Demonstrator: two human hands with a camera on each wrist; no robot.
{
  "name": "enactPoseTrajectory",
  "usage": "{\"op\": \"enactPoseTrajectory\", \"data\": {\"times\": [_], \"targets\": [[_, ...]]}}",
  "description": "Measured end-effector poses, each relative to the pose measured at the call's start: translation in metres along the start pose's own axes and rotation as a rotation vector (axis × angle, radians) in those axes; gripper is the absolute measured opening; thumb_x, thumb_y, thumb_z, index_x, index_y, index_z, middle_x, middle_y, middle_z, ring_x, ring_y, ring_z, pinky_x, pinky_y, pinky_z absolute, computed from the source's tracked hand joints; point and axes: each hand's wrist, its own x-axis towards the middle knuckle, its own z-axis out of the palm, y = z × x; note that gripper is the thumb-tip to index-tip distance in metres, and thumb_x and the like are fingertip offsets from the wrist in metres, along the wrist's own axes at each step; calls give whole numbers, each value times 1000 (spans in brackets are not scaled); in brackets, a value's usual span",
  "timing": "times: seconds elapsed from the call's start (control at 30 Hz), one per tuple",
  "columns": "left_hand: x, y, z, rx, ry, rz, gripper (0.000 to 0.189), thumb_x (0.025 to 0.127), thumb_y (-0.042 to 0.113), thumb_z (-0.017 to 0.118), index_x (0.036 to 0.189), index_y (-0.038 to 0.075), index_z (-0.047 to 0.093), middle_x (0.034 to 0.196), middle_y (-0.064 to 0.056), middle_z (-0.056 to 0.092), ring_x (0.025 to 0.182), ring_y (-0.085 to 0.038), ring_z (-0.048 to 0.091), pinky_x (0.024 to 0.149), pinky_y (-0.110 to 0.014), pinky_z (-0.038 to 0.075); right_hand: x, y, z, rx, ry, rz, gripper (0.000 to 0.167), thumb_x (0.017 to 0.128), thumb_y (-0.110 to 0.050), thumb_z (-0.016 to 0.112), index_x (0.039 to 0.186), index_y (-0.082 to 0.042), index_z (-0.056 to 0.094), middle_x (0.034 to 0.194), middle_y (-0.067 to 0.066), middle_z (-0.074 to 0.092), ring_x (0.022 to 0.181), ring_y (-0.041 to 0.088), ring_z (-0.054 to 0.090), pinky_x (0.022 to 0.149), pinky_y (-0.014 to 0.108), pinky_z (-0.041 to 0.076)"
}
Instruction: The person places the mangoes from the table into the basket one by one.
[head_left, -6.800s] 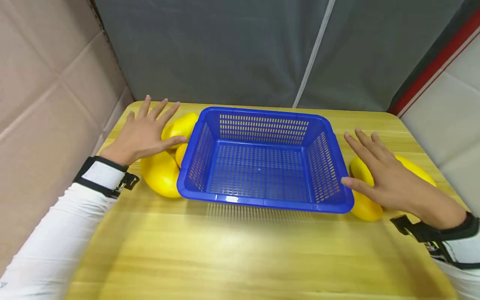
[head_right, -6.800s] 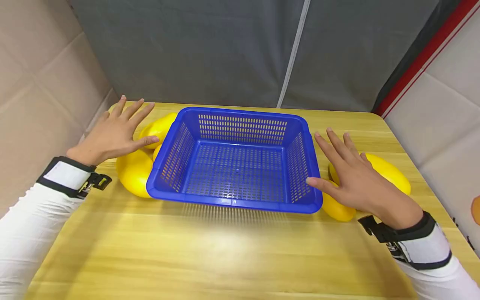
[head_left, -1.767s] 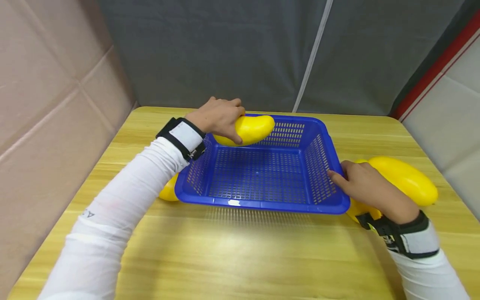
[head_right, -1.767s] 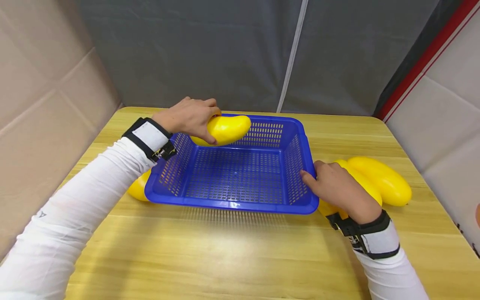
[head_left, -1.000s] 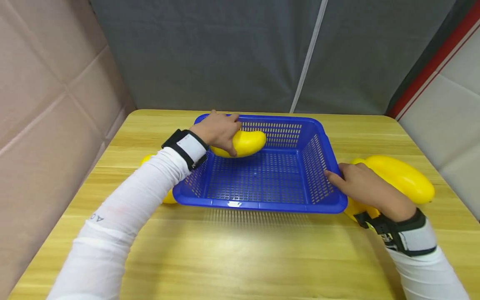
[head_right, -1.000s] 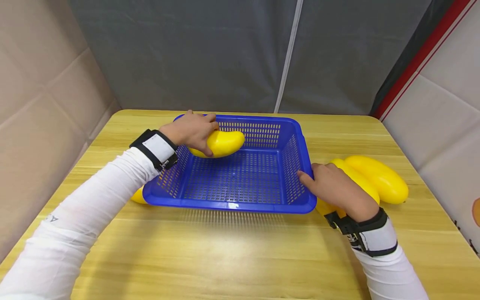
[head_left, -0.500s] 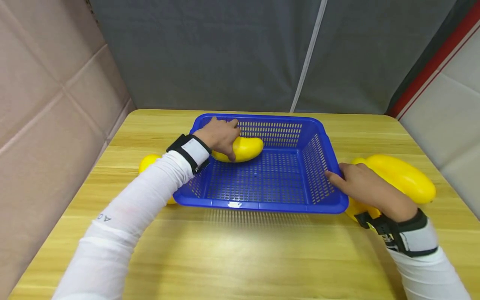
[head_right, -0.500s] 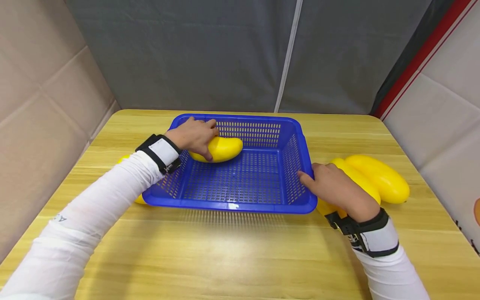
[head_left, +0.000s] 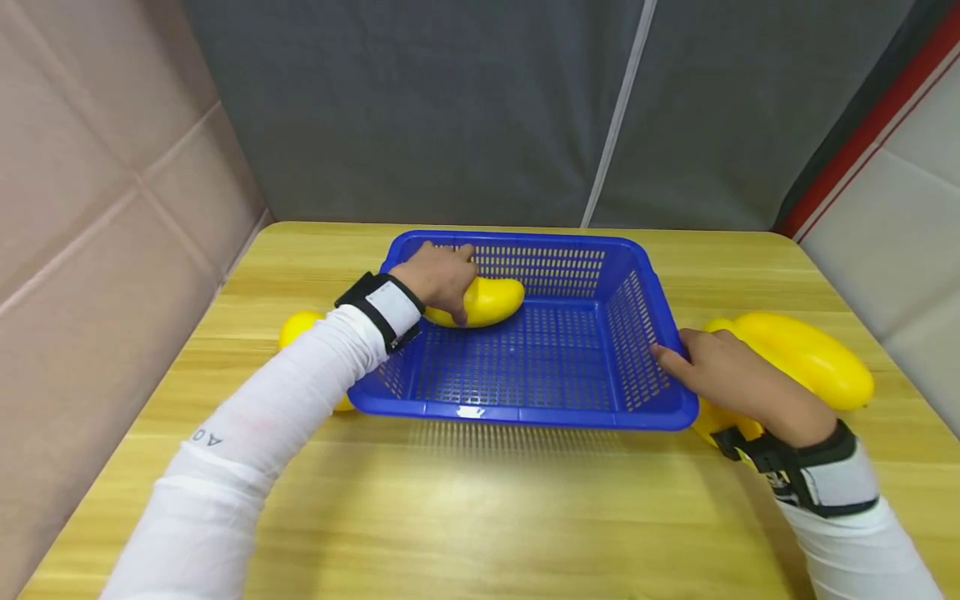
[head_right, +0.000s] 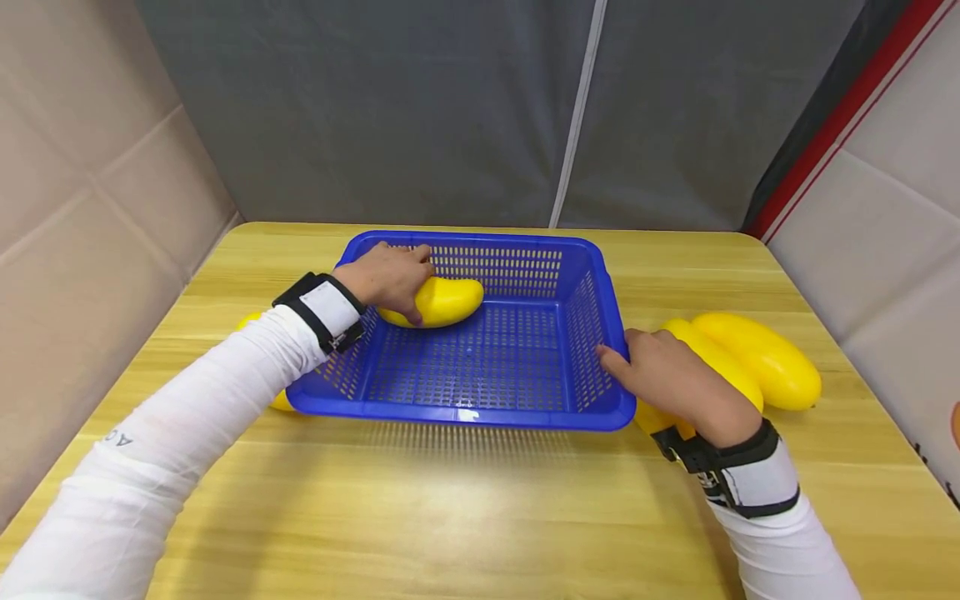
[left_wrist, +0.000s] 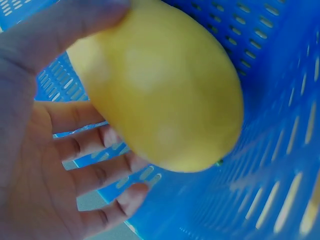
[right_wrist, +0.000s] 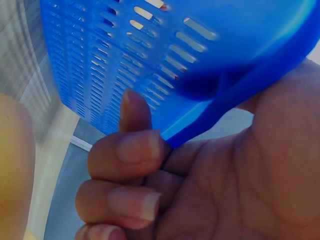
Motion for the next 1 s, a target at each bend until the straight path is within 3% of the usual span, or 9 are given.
{"op": "enactPoseTrajectory", "data": {"times": [0.17,0.37,0.7,0.9,1.0], "targets": [[-2,0,-1,11,-19,-14,73,72,48,79,127,5,58,148,-18,33,124,-41,44,97,-56,36,0,-1,0,6,-3,0,52,100,-41,44,108,9,55,67,2,60,52,16,51,48,29,36],[-4,1,-1,-8,-11,-34,95,71,49,81,140,-1,40,135,-19,44,116,-39,49,92,-54,42,-1,-1,-1,10,-6,-4,52,100,-42,43,108,9,55,67,2,60,52,16,52,48,30,36],[-10,-1,-8,-24,-21,-47,97,70,55,79,139,0,39,131,-18,46,115,-37,51,88,-50,45,-1,0,0,9,-18,-3,53,100,-42,43,109,9,54,67,2,60,53,16,52,48,30,37],[-23,-7,-26,-61,-31,-44,91,78,50,74,142,-1,35,139,-19,42,118,-34,50,92,-48,45,-2,0,0,7,-28,-2,55,101,-43,40,109,9,54,66,2,59,53,16,52,49,31,37],[-31,-11,-34,-32,7,-45,84,82,47,72,141,-1,37,138,-19,44,118,-34,51,91,-50,44,-2,0,-1,7,-31,-4,55,101,-43,40,110,9,53,66,1,59,53,16,52,49,31,37]]}}
